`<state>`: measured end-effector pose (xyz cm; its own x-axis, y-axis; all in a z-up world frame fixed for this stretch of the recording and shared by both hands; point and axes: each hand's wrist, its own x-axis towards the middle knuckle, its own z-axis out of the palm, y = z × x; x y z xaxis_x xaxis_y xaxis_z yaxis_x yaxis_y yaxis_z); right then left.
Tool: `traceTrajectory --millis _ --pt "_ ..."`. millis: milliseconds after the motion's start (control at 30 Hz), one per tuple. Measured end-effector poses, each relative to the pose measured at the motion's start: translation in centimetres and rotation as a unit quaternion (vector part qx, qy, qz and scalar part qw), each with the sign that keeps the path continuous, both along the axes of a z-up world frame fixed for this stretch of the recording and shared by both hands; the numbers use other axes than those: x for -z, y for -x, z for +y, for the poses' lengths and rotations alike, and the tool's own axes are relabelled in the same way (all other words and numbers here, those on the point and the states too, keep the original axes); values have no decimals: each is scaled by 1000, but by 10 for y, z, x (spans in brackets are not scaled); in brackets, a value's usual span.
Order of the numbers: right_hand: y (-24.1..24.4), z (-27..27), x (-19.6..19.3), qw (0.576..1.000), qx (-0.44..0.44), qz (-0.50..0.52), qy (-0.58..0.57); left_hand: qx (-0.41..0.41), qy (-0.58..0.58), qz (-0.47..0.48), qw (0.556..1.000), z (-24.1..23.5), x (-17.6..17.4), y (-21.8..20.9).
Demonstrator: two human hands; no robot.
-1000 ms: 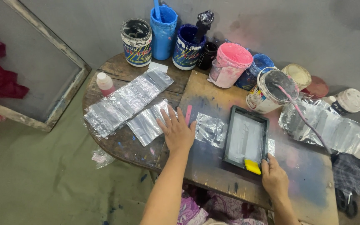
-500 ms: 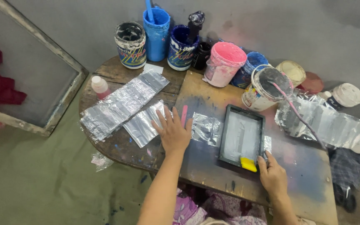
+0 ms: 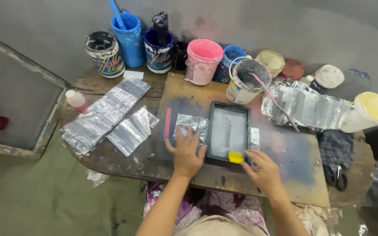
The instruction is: Organizing small plastic bags into a larger sleeve and using a squeegee on a small frame at a workbench.
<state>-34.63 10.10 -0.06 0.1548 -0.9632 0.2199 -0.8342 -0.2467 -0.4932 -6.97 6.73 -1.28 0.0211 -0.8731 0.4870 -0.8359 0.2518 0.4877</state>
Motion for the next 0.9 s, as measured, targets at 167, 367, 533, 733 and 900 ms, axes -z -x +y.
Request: traceTrajectory --millis 167,367,533,733,900 --pt "11 -17 47 988 -55 83 119 24 59 -32 997 -24 28 40" --pt "2 -20 33 991 -52 70 103 52 -17 -78 995 -55 28 54" --pt "16 -29 39 990 56 -21 132 78 -104 -74 989 -52 9 56" --pt "51 -82 101 980 103 24 171 78 -180 -77 978 -47 -3 61" --pt "44 -90 116 960 125 182 170 76 -245 -82 963 -47 -14 60"
